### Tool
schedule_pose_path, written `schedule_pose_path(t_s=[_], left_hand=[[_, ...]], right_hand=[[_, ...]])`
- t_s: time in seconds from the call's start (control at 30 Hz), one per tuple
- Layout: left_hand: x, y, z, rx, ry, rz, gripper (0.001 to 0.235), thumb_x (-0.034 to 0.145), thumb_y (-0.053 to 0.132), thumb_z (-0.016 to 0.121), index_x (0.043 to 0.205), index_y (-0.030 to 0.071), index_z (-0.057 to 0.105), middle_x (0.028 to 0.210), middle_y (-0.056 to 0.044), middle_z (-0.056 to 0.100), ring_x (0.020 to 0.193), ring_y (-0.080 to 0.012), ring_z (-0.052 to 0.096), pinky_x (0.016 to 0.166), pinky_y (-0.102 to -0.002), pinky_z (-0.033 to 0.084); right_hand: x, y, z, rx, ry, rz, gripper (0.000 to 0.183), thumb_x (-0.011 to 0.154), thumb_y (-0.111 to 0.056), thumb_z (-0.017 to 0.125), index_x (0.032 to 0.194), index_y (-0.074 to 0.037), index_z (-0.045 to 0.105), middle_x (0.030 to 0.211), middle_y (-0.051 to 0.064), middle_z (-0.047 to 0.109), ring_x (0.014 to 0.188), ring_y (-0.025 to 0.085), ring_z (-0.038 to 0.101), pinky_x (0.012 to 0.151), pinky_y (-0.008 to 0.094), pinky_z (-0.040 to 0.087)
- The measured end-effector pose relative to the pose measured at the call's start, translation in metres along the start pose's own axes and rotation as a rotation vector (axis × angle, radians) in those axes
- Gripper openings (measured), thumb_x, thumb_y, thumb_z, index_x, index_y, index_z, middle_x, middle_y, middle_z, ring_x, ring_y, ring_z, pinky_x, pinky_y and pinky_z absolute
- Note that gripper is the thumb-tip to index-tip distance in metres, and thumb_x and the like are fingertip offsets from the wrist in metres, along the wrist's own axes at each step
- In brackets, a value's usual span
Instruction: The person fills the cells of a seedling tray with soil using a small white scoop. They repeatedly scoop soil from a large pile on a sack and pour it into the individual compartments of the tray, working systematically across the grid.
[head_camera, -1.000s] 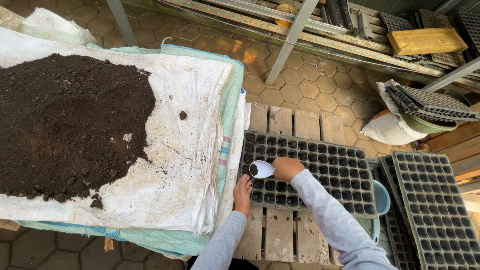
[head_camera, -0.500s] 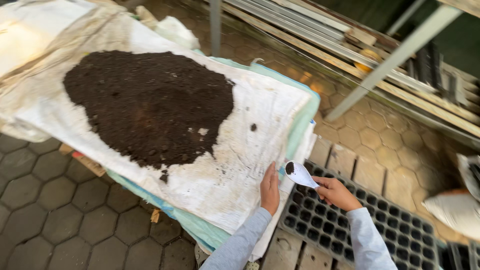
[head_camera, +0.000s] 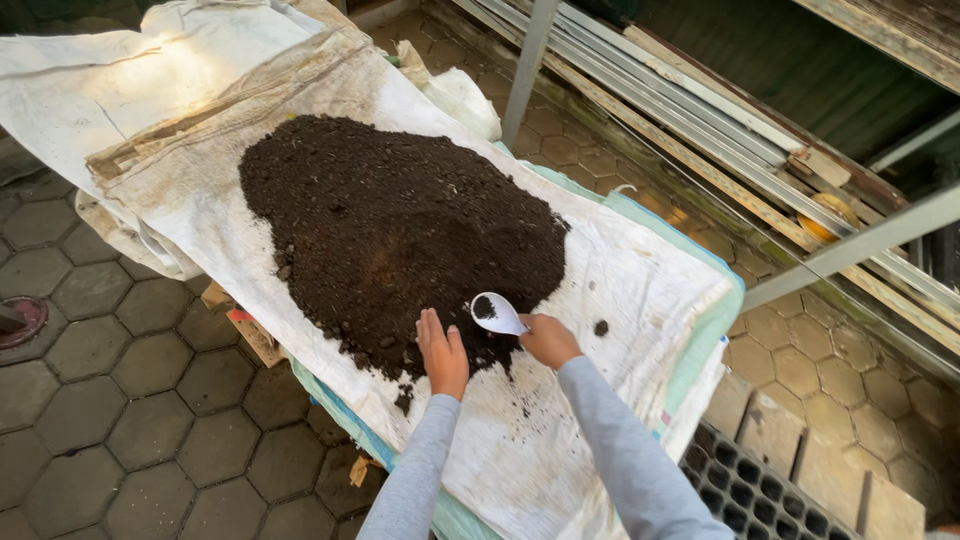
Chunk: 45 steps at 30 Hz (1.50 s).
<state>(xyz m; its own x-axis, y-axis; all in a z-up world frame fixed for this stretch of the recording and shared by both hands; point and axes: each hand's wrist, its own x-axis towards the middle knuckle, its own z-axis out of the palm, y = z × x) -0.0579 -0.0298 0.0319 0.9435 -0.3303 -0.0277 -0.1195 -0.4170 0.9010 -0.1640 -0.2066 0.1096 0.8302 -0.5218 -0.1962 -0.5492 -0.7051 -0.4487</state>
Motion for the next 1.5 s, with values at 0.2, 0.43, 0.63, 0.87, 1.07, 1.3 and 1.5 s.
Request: schedule_pose_path(t_s=[0.2,0.43,0.63,0.87,1.07,1.3,1.5], left_hand=[[0.055,-0.020,-0.024,0.314,-0.106,-0.006,0.061,0.105,0.024,0.044,0.157,-0.004,0.027,0.168,-0.022,0.016,0.156,-0.0384,0.009,0.126,-0.050,0.008],[0.063,-0.018,-0.029,0.435,-0.154,0.101,0.063,0.103,0.020,0.048,0.156,-0.006,0.027,0.167,-0.023,0.016,0.156,-0.0399,0.009,0.126,-0.054,0.006],[0.060,-0.021,-0.032,0.380,-0.165,0.147,0.060,0.105,0.020,0.045,0.156,-0.005,0.027,0.167,-0.023,0.016,0.155,-0.0401,0.009,0.124,-0.055,0.005],[0.067,-0.024,-0.037,0.469,-0.134,0.232,0.060,0.102,0.017,0.045,0.155,-0.005,0.029,0.166,-0.022,0.019,0.155,-0.0386,0.012,0.125,-0.054,0.007],[0.072,-0.027,-0.040,0.547,-0.187,0.232,0.056,0.103,0.017,0.045,0.154,-0.003,0.033,0.165,-0.021,0.024,0.155,-0.0373,0.015,0.126,-0.054,0.007],[0.055,-0.018,-0.046,0.166,-0.130,0.238,0.054,0.107,0.022,0.040,0.156,0.000,0.034,0.167,-0.018,0.027,0.157,-0.0344,0.015,0.126,-0.050,0.009],[0.002,0.042,-0.038,-0.505,-0.164,0.034,0.059,0.106,0.032,0.038,0.157,0.004,0.036,0.166,-0.013,0.034,0.154,-0.0273,0.030,0.124,-0.039,0.027]], right_hand=[[0.064,-0.071,0.052,-0.335,-0.014,0.023,0.026,0.094,-0.017,0.060,0.114,-0.009,0.074,0.102,0.016,0.076,0.095,0.036,0.073,0.083,0.047,0.059],[0.085,-0.088,0.072,-0.158,-0.078,0.040,0.037,0.088,-0.021,0.068,0.122,-0.011,0.073,0.105,0.017,0.074,0.098,0.036,0.072,0.085,0.046,0.057],[0.077,-0.079,0.045,0.250,-0.267,0.252,0.049,0.092,-0.014,0.062,0.141,-0.013,0.065,0.100,0.023,0.075,0.091,0.041,0.072,0.081,0.048,0.057],[0.069,-0.081,0.042,-0.113,-0.010,0.066,0.046,0.088,-0.018,0.066,0.134,-0.015,0.068,0.104,0.017,0.074,0.091,0.035,0.073,0.083,0.045,0.057],[0.084,-0.082,0.068,0.007,0.041,-0.032,0.048,0.086,-0.016,0.066,0.134,-0.014,0.068,0.097,0.017,0.076,0.085,0.034,0.073,0.077,0.046,0.057],[0.060,-0.057,0.043,0.556,-0.221,0.143,0.051,0.090,-0.009,0.058,0.140,-0.011,0.065,0.060,0.004,0.063,0.043,0.012,0.052,0.045,0.030,0.046],[-0.019,-0.021,-0.016,0.677,-0.220,0.143,0.051,0.092,-0.009,0.055,0.141,-0.012,0.066,0.060,0.000,0.060,0.044,0.007,0.047,0.044,0.026,0.044]])
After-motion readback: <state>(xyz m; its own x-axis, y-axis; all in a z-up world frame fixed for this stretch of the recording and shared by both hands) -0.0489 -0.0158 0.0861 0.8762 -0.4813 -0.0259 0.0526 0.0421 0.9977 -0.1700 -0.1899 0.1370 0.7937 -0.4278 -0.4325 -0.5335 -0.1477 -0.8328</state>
